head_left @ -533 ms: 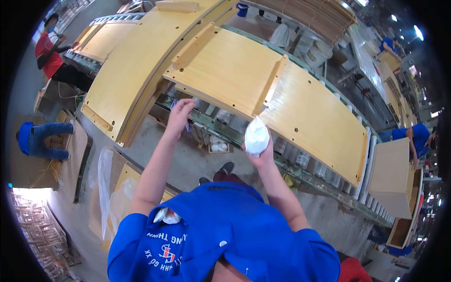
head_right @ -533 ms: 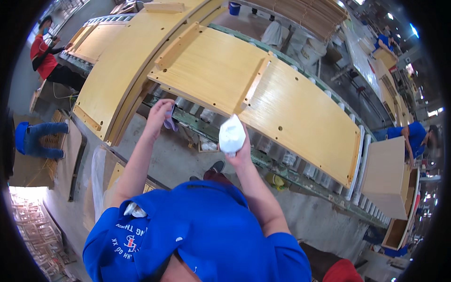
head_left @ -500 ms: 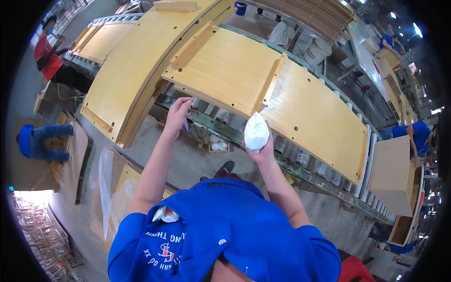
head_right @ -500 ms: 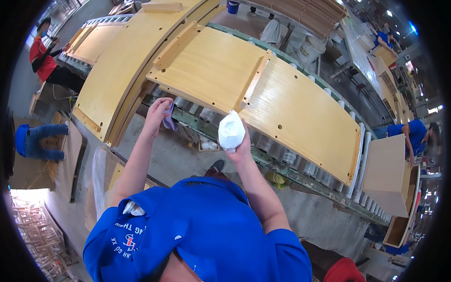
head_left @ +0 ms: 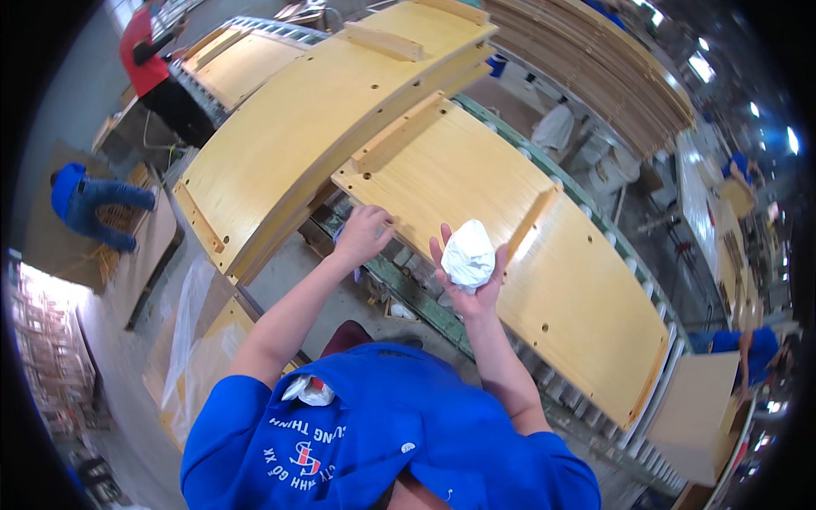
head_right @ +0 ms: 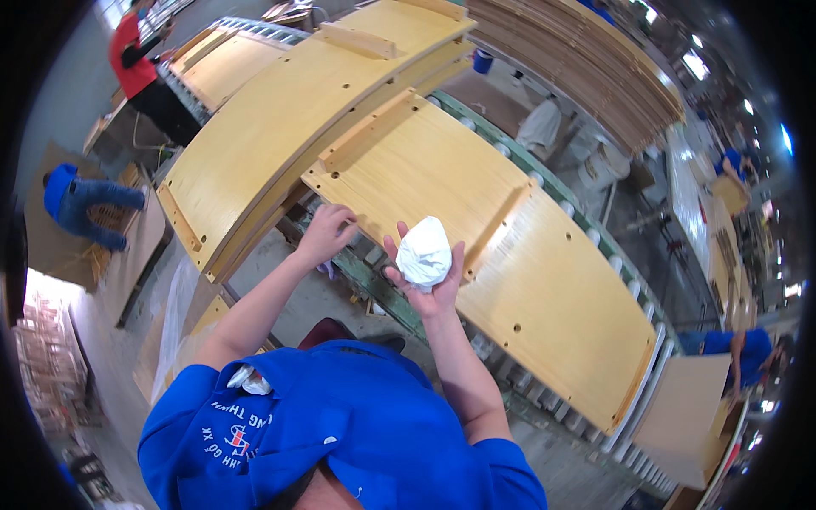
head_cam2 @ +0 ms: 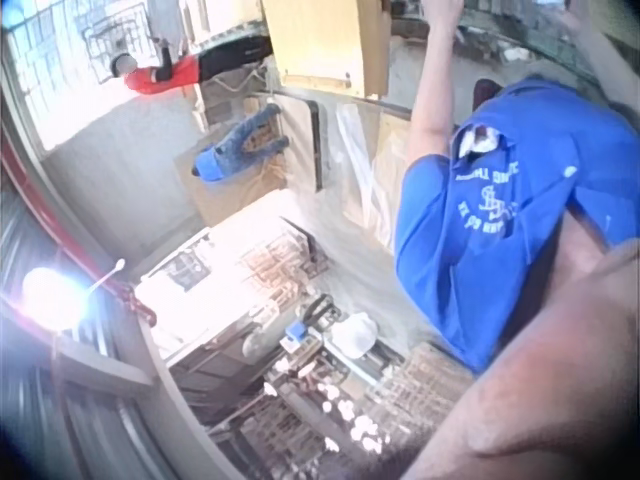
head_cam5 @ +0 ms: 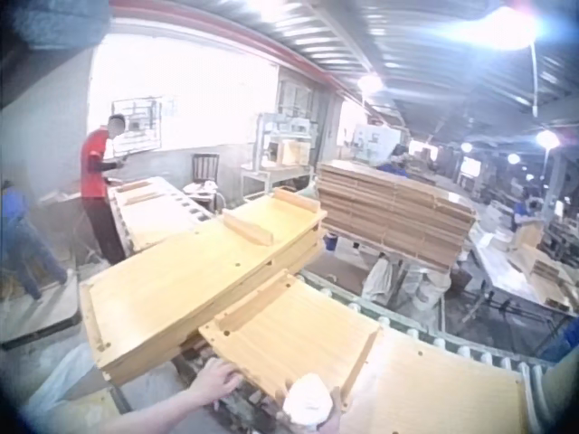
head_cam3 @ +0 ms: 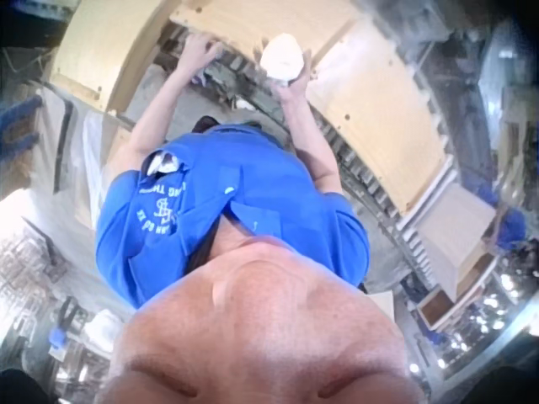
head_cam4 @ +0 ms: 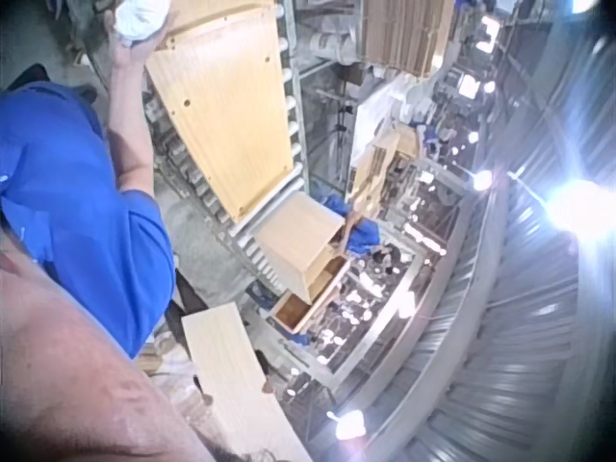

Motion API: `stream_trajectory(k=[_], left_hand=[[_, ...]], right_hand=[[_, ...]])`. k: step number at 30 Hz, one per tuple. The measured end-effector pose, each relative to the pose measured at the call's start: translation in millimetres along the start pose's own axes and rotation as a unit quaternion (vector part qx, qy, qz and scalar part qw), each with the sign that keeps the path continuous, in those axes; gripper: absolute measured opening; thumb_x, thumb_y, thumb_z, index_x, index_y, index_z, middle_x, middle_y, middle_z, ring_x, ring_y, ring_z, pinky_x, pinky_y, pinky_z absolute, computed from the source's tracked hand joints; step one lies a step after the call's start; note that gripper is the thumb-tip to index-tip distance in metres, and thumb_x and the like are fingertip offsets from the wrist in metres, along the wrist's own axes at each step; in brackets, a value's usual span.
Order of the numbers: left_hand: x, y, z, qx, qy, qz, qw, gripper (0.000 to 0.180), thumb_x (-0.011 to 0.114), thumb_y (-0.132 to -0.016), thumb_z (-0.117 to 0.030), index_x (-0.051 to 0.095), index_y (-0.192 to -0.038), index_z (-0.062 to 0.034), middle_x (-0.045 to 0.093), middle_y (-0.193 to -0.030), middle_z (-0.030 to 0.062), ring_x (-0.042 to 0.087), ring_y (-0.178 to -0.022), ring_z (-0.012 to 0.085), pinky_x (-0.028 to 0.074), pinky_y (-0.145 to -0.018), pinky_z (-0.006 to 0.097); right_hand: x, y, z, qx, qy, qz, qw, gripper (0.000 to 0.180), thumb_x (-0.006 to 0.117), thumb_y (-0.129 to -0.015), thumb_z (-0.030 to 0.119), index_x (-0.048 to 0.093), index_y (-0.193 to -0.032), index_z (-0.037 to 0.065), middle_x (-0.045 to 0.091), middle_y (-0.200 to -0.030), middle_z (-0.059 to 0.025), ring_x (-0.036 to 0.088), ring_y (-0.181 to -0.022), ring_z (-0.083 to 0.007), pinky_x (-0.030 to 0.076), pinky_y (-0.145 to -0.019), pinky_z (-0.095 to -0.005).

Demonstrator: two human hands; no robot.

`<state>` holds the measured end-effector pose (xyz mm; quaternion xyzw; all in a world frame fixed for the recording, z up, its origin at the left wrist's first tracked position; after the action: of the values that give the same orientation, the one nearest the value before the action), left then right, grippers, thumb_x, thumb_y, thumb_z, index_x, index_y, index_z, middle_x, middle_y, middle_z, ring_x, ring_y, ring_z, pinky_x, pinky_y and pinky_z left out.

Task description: The person wipes the surface of a light-colored wooden furniture panel with a white cloth. The person moves along a roller conveyor, wiping different sections of the panel and then moving to a new panel on the floor to continue the wiping process.

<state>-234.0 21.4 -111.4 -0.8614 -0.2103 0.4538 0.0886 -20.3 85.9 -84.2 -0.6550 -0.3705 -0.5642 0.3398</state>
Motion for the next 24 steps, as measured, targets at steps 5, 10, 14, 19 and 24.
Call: stream_trajectory(k=[5, 10, 14, 19, 24], left_hand=[[22.0, -38.1, 14.6, 0.107, -0.083, 0.04, 0.99, 0.022, 0.061, -0.076, -0.023, 0.059, -0.095, -0.0103, 0.055, -0.105, 0.0068, 0.047, -0.105, 0.0269, 0.037, -0.091, 0.041], [37.3, -60.8, 27.9, 0.235, -0.107, 0.027, 0.966, 0.028, 0.059, -0.074, -0.028, 0.057, -0.096, -0.0112, 0.052, -0.107, 0.0059, 0.046, -0.105, 0.0247, 0.034, -0.092, 0.041], [41.4, -62.3, 31.1, 0.225, -0.056, 0.008, 0.973, 0.026, 0.057, -0.073, -0.029, 0.055, -0.094, -0.0126, 0.051, -0.105, 0.0057, 0.046, -0.102, 0.0233, 0.034, -0.09, 0.04], [44.2, -66.3, 35.5, 0.215, -0.044, 0.031, 0.975, 0.027, 0.056, -0.075, -0.031, 0.053, -0.094, -0.0116, 0.048, -0.104, 0.0053, 0.044, -0.104, 0.0231, 0.033, -0.092, 0.041], [44.3, -71.4, 43.4, 0.218, -0.024, 0.044, 0.975, 0.028, 0.053, -0.078, -0.031, 0.052, -0.097, -0.0108, 0.046, -0.108, 0.0064, 0.043, -0.105, 0.0235, 0.031, -0.094, 0.042]], right_hand=[[14.4, -48.5, 1.1, 0.036, 0.014, 0.021, 0.999, 0.066, 0.057, -0.079, 0.056, 0.041, -0.131, 0.017, 0.03, -0.141, -0.0126, 0.032, -0.125, -0.0371, 0.052, -0.069, -0.0447], [26.7, -123.4, 11.9, 0.024, 0.166, -0.032, 0.985, 0.065, 0.057, -0.08, 0.054, 0.042, -0.128, 0.013, 0.037, -0.137, -0.0094, 0.04, -0.118, -0.0323, 0.051, -0.059, -0.0355], [33.0, -185.5, 19.0, 0.02, 0.276, -0.044, 0.96, 0.067, 0.053, -0.082, 0.055, 0.04, -0.129, 0.01, 0.042, -0.133, -0.0108, 0.043, -0.115, -0.0328, 0.05, -0.056, -0.0324], [25.4, -255.3, 25.7, 0.068, 0.378, -0.077, 0.92, 0.062, 0.05, -0.086, 0.05, 0.039, -0.129, 0.007, 0.047, -0.128, -0.0129, 0.051, -0.108, -0.034, 0.05, -0.051, -0.0321], [5.5, -295.7, 28.8, 0.073, 0.534, -0.138, 0.831, 0.054, 0.054, -0.086, 0.038, 0.04, -0.126, 0.004, 0.055, -0.113, -0.0114, 0.06, -0.095, -0.0233, 0.053, -0.061, -0.0339]])
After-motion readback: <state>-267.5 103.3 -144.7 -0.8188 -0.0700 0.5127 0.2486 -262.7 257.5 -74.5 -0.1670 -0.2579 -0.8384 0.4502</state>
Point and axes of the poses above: each hand's wrist, its own y-axis away from the middle knuckle, its own x-axis out of the palm, z = x × y, the point moved 2 cm from there along -y, towards the middle knuckle
